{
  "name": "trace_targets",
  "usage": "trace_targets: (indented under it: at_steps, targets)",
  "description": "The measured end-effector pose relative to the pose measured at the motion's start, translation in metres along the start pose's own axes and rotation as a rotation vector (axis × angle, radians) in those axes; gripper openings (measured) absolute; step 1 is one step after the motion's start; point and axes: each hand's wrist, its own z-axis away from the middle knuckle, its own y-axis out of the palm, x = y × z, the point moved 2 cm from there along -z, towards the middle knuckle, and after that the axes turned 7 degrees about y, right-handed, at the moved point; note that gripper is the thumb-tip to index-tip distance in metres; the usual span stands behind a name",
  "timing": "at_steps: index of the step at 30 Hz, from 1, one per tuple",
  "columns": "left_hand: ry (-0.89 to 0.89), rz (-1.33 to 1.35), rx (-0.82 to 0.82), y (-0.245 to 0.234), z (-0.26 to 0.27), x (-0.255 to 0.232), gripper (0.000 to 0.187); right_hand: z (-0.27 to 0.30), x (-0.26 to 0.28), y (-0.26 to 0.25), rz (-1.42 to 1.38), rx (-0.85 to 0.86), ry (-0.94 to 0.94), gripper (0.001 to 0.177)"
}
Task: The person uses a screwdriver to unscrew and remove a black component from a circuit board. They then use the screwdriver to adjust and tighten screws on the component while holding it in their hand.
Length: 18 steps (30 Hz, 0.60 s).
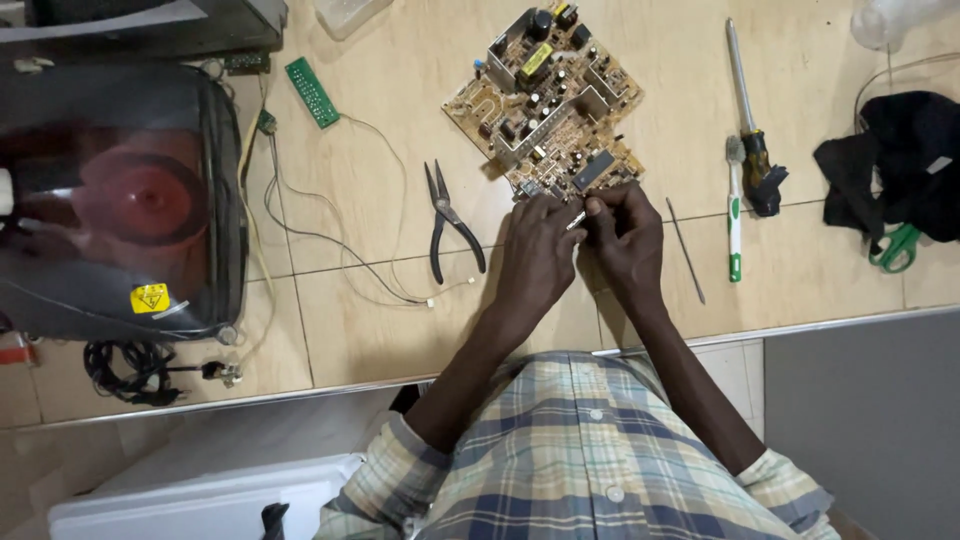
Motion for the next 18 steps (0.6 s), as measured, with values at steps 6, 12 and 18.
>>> trace_targets:
  at_steps: [6,12,18]
  targets:
    - [-0.018,0.041,0.079,0.000,-0.021,0.002,0.032,0.003,0.002,0.005,-0.017,-0.039,0.034,0.010]
    - [-0.098,-0.106,0.296,-0.027,-0.032,0.002,0.018,0.004,-0.012,0.010,-0.148,-0.095,0.103,0.011]
    - [-0.249,0.004,0.354,-0.042,0.015,0.012,0.029,-0.004,-0.003,0.006,-0.045,-0.045,0.096,0.011]
